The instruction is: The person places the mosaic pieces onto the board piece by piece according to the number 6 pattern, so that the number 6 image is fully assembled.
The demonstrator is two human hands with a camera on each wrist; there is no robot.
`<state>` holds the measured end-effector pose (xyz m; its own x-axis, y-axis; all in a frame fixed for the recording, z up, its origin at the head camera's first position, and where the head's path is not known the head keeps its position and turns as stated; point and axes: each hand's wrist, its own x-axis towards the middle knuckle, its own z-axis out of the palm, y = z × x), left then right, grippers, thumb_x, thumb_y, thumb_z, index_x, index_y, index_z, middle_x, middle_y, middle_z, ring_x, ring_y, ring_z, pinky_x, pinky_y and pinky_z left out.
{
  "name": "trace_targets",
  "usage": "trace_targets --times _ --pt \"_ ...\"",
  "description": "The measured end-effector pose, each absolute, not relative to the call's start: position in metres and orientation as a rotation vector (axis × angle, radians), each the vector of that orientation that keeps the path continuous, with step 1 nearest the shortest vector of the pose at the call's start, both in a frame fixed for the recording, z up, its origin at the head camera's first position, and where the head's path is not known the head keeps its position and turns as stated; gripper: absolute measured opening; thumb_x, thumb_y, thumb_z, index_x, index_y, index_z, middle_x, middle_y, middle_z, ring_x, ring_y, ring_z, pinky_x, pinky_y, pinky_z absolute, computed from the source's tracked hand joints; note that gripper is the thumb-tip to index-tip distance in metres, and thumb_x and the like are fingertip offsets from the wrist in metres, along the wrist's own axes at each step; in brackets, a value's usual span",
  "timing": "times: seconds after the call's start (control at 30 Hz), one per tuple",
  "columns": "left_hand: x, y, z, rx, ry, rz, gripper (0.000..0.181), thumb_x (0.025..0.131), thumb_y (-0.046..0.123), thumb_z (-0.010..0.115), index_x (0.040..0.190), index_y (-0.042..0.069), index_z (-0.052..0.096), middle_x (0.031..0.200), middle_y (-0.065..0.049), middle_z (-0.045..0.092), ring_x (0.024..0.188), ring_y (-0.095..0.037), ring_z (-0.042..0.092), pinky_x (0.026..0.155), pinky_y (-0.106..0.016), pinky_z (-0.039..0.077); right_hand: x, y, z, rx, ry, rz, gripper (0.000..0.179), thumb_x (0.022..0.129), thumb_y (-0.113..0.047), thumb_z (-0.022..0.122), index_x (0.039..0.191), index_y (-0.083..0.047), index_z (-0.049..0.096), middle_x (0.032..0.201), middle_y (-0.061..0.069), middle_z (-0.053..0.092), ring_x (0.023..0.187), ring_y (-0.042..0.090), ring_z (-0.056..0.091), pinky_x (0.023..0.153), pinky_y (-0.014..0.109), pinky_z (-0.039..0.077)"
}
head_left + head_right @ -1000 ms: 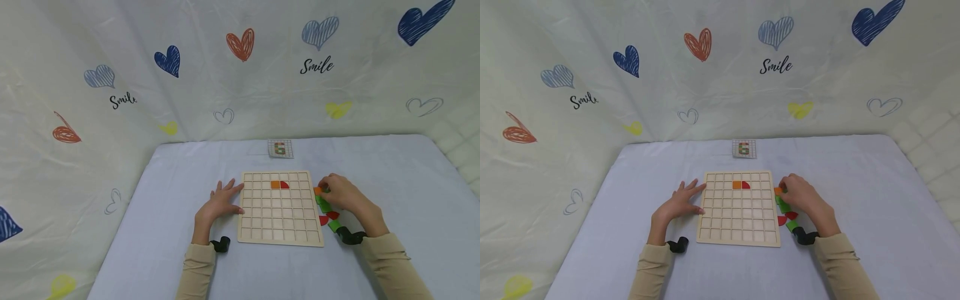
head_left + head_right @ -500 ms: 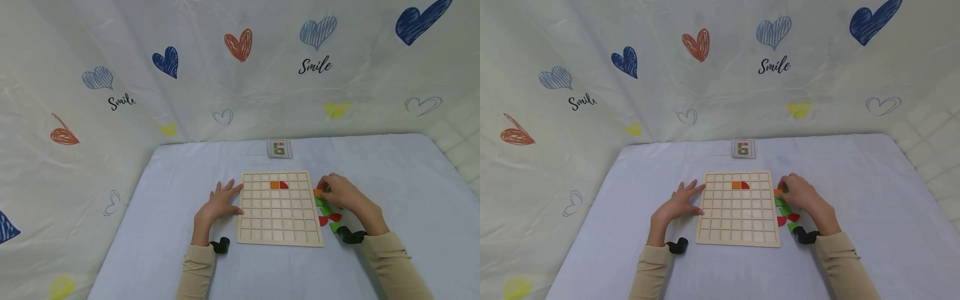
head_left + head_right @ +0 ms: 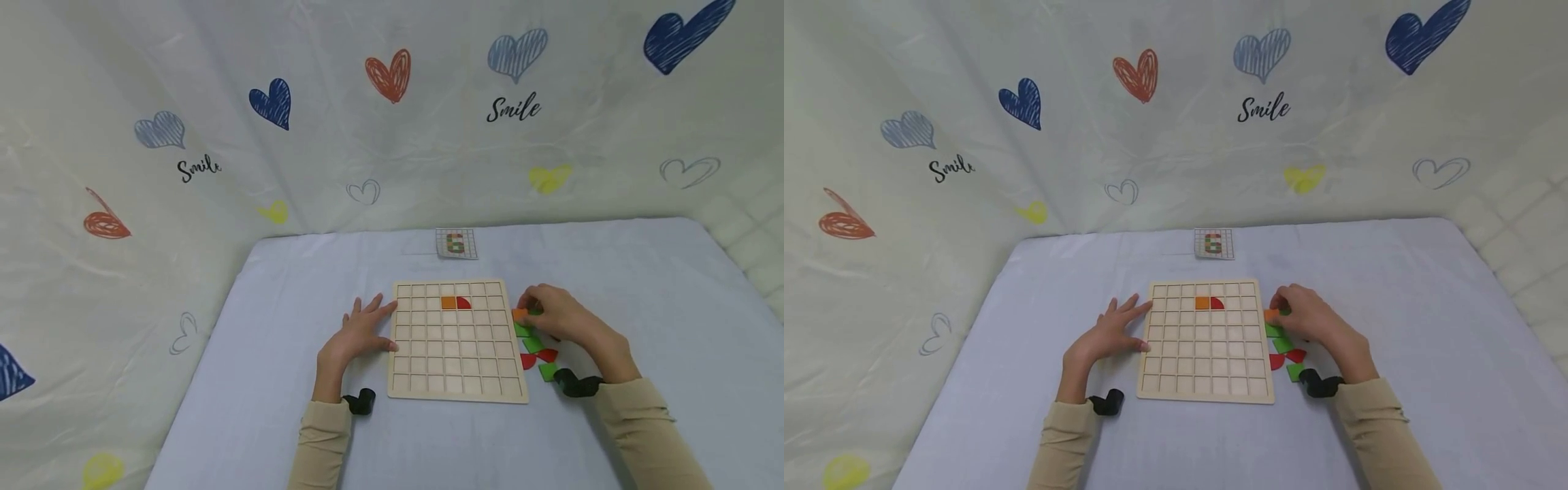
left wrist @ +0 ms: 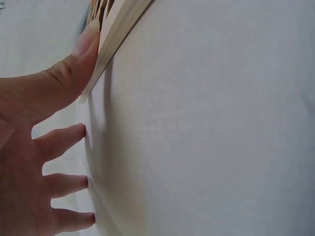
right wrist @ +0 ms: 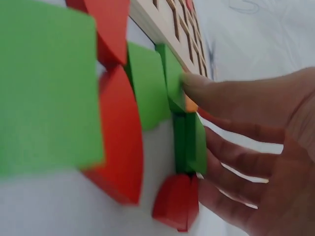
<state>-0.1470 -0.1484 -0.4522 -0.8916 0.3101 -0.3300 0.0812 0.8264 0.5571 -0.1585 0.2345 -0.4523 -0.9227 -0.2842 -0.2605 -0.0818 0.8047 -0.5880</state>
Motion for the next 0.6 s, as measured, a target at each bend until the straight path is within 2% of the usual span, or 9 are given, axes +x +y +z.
trace_targets --times 0.1,0.2,0.4,0.6 --pt "-0.148 -0.148 -0.452 0.303 2.594 0.767 0.089 0.083 0.029 0.085 0.160 0.023 0.041 0.172 -0.009 0.018 0.157 -0.048 -0.004 0.121 -0.073 0.005 -0.157 0.242 -0.452 -0.305 2.658 -0.845 0.028 0.089 -0.013 0.075 0.112 0.002 0.066 0.109 0.020 0.068 0.093 0.030 0.059 0.076 0.044 0.057" --pt "-0.148 -0.148 -0.453 0.306 2.589 0.775 0.089 0.083 0.028 0.086 0.160 0.024 0.040 0.173 -0.009 0.018 0.158 -0.048 -0.005 0.121 -0.073 0.004 -0.155 0.247 -0.451 -0.315 2.661 -0.842 0.031 0.089 -0.014 0.077 0.113 0.002 0.066 0.112 0.020 0.069 0.100 0.033 0.061 0.090 0.054 0.055" --pt "-0.149 -0.148 -0.455 0.301 2.595 0.767 0.089 0.083 0.029 0.086 0.160 0.023 0.041 0.172 -0.009 0.019 0.157 -0.049 -0.004 0.121 -0.074 0.005 -0.153 0.258 -0.445 -0.310 2.644 -0.809 0.036 0.086 -0.014 0.079 0.115 0.003 0.065 0.115 0.023 0.069 0.104 0.037 0.061 0.092 0.057 0.054" --pt "-0.148 -0.149 -0.455 0.292 2.604 0.765 0.089 0.083 0.028 0.086 0.159 0.023 0.042 0.172 -0.010 0.020 0.157 -0.049 -0.003 0.120 -0.075 0.006 -0.152 0.268 -0.440 -0.268 2.646 -0.734 0.036 0.083 -0.011 0.080 0.111 0.006 0.064 0.107 0.022 0.067 0.095 0.034 0.058 0.085 0.052 0.057"
